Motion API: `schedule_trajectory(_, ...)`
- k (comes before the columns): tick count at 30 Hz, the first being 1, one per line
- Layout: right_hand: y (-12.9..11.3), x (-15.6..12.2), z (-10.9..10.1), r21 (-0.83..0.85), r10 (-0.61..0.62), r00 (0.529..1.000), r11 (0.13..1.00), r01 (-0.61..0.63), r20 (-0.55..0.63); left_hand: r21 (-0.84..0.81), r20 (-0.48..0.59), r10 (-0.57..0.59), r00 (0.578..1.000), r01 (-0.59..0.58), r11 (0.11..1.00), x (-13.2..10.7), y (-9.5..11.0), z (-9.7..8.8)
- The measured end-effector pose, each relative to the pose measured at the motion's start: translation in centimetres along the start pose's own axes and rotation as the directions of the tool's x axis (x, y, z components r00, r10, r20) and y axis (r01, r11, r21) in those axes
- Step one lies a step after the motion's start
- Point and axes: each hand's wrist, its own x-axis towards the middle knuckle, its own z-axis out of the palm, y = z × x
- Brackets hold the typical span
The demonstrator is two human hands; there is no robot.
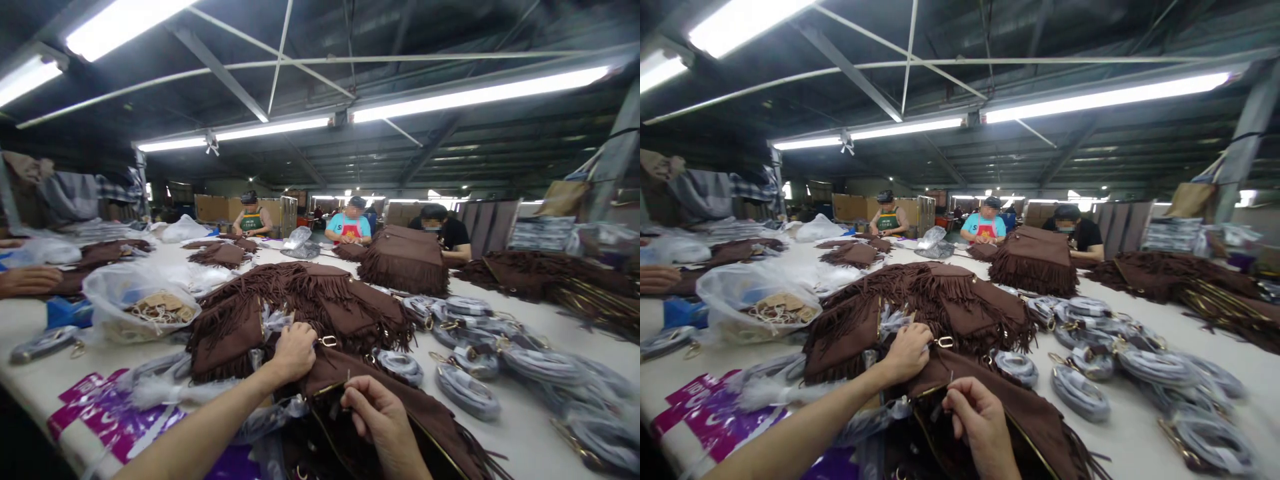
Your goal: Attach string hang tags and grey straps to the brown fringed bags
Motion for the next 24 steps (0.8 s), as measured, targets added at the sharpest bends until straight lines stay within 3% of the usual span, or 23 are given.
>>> schedule_trajectory(4, 0.0, 0.5, 0.1, 0.058, 0.099, 0.995, 0.993, -0.099, 0.004, -0.122, -0.099, 0.020, 0.995, -0.032, 0.992, -0.1, 1.2, -0.9)
schedule_trajectory(7, -0.2, 0.8, 0.2, 0.028, 0.099, 0.995, 0.995, -0.100, 0.025, -0.295, -0.268, 0.081, 0.960, -0.162, 0.942, -0.7, 3.0, -1.6)
schedule_trajectory(10, -0.4, 0.8, 0.3, 0.010, 0.093, 0.995, 0.996, -0.093, 0.020, -0.336, -0.363, 0.149, 0.920, -0.278, 0.900, -1.6, 4.7, -1.7)
schedule_trajectory(15, -0.1, 0.5, 0.4, 0.007, 0.121, 0.993, 0.993, -0.121, 0.001, -0.325, -0.408, 0.160, 0.899, -0.306, 0.895, -2.9, 5.6, -1.1)
schedule_trajectory(20, 0.6, 0.5, 0.6, 0.038, 0.064, 0.998, 0.997, -0.064, 0.010, -0.296, -0.391, 0.181, 0.903, -0.310, 0.904, -3.8, 5.6, -0.6)
schedule_trajectory(24, 0.4, 0.4, 0.7, 0.014, 0.087, 0.996, 0.996, -0.087, 0.024, -0.339, -0.402, 0.106, 0.909, -0.256, 0.905, -3.7, 5.3, -0.5)
